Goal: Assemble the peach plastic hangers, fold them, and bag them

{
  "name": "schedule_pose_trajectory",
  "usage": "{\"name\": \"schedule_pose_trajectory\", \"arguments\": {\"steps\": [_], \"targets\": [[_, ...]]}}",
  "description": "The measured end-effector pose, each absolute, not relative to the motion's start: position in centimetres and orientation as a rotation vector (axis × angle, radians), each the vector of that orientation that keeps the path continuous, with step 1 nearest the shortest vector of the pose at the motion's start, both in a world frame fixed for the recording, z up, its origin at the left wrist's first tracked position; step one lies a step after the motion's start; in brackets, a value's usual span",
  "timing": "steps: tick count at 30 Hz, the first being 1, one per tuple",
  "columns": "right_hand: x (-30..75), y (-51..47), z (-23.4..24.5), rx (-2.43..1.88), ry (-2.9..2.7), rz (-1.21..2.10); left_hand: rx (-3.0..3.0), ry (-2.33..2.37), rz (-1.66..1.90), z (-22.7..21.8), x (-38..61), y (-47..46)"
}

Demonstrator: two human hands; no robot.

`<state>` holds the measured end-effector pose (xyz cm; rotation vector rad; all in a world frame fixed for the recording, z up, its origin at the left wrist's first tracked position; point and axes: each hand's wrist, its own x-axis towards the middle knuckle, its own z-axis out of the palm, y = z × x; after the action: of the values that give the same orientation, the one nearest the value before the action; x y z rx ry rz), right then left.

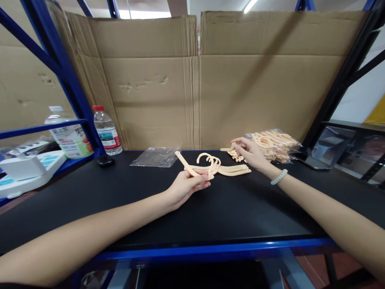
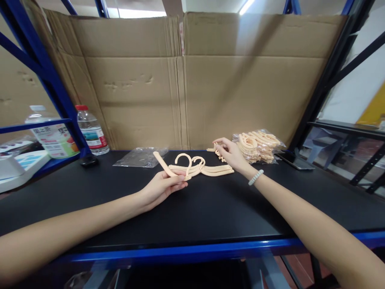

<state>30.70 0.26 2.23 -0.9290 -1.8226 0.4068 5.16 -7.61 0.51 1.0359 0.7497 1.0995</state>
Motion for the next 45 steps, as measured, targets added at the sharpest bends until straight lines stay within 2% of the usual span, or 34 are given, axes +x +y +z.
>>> {"name": "schedule_pose_trajectory", "arguments": {"steps": [6,10,18,23,36,45], "targets": [[26.9,-4.9,2.1,-0.789,-1.305,1.32,1.039,0.712,1.081,0.4,4.9,-7.4],[25.3,-6.1,1.4,-0.796,-1.15,1.566,1.053,0.715,1.039,0.5,4.8,-7.4],[25.1,-6.5,1.1,-0.763,-1.11,1.636,1.128,0.757,1.016,0.2,4.7,-7.3],[24.7,-7.2,1.1,-0.785,-1.297,1.695,1.176,0.757,0.999,0.4,4.7,-7.4],[24.9,-6.6,0.9,-0.702,-1.756,1.414,1.249,0.701,0.932,0.6,4.5,-7.6],[24.6,-7.2,1.3,-0.73,-1.841,1.337,1.305,0.666,0.958,0.5,4.6,-7.6]]}}
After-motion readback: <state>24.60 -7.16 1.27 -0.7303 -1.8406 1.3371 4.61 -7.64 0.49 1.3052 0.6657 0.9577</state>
